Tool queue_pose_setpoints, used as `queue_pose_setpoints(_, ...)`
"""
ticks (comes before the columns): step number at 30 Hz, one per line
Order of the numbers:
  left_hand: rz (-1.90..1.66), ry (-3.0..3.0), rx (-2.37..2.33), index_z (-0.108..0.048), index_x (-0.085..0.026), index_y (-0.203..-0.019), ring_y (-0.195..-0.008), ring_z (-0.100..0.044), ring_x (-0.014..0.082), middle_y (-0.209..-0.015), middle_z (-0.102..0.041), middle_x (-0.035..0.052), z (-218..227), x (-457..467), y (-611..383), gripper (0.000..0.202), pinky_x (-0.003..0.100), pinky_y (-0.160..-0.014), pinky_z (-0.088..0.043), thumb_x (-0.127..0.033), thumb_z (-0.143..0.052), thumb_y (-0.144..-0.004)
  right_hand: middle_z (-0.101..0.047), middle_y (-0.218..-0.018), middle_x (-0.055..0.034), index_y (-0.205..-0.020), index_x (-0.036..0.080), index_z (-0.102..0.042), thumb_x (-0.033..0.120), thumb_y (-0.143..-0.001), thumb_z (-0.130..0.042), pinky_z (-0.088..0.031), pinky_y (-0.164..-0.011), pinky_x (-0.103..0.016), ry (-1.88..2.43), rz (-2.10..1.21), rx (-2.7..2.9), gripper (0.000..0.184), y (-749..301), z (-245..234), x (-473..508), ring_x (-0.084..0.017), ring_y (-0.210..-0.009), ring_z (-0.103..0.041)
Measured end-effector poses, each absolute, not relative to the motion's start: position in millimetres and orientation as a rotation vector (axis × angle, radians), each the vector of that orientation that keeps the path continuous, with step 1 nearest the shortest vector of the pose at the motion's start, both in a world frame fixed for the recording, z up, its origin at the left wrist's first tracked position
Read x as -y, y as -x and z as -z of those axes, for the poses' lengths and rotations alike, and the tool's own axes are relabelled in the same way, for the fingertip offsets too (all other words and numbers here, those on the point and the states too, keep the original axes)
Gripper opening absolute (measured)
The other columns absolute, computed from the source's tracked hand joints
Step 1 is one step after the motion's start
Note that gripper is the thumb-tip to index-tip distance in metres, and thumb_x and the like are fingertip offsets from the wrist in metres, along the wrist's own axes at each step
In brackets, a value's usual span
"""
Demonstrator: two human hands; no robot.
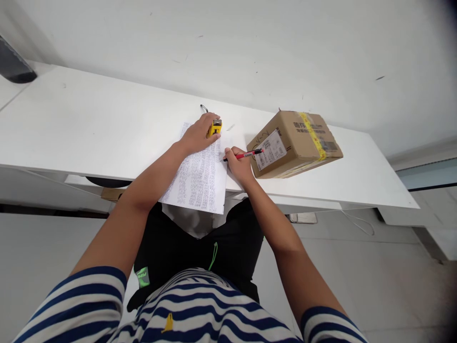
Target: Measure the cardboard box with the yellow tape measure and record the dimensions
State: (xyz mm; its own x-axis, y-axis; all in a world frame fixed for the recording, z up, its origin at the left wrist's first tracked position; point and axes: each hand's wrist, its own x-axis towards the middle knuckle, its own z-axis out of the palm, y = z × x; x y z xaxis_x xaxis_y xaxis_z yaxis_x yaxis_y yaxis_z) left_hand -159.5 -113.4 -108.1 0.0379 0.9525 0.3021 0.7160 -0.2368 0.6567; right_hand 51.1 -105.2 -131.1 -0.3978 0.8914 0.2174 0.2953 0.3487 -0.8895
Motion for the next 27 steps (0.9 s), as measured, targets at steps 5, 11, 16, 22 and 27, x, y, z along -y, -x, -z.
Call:
queue_pose_setpoints(5, -1.018, -1.981, -1.672, -0.044, -0.034, -0.151, -0.140, -0.052, 0.0354, -0.164, -0.044, 0.0084, 109.4, 112.0, 160.0, 0.066, 0.051, -0.108, -0.052, -0.035, -0.066, -0.089, -0.045, -0.059, 0.0040, -0.061, 0.025, -0.047, 0.052, -0.095, -0.055, -0.041, -0.069, -0.032, 1.047, -1.027, 1.883, 0.045, -51.2, 132.7, 105.1, -0.016, -0.063, -0.046)
queue_pose_setpoints(11, -1.044, -1.928, -1.633, -0.040, -0.034, -0.154, -0.139, -0.052, 0.0360, -0.166, -0.040, 0.0098, 115.6, 108.4, 162.1, 0.075, 0.048, -0.107, -0.052, -0.036, -0.070, -0.086, -0.048, -0.061, 0.0039, -0.062, 0.025, -0.050, 0.058, -0.094, -0.056, -0.043, -0.070, -0.031, 1.027, -1.008, 1.879, 0.047, -52.0, 136.1, 102.4, -0.015, -0.065, -0.049)
queue_pose_setpoints(16, -1.069, -1.893, -1.648, -0.043, -0.034, -0.152, -0.137, -0.054, 0.0357, -0.166, -0.042, 0.0100, 115.3, 109.1, 162.2, 0.074, 0.046, -0.104, -0.053, -0.038, -0.071, -0.084, -0.049, -0.063, 0.0031, -0.067, 0.025, -0.054, 0.067, -0.095, -0.053, -0.046, -0.071, -0.032, 1.026, -1.025, 1.869, 0.051, -52.1, 139.2, 100.9, -0.017, -0.068, -0.054)
queue_pose_setpoints(22, -1.060, -1.893, -1.704, -0.045, -0.033, -0.151, -0.132, -0.058, 0.0373, -0.165, -0.044, 0.0099, 112.1, 109.1, 163.0, 0.086, 0.050, -0.106, -0.052, -0.033, -0.081, -0.073, -0.065, -0.077, -0.0001, -0.082, 0.024, -0.065, 0.070, -0.098, -0.049, -0.051, -0.082, -0.033, 1.093, -0.893, 1.885, 0.051, -53.2, 136.0, 103.2, -0.019, -0.083, -0.062)
queue_pose_setpoints(27, -1.117, -1.824, -1.843, -0.052, -0.032, -0.145, -0.124, -0.065, 0.0381, -0.156, -0.055, 0.0113, 116.3, 104.0, 168.0, 0.076, 0.056, -0.107, -0.052, -0.030, -0.082, -0.075, -0.071, -0.122, -0.0116, -0.126, 0.023, -0.066, 0.048, -0.102, -0.049, -0.054, -0.100, -0.040, 1.015, -0.636, 1.992, 0.039, -46.3, 144.8, 93.4, -0.026, -0.114, -0.067)
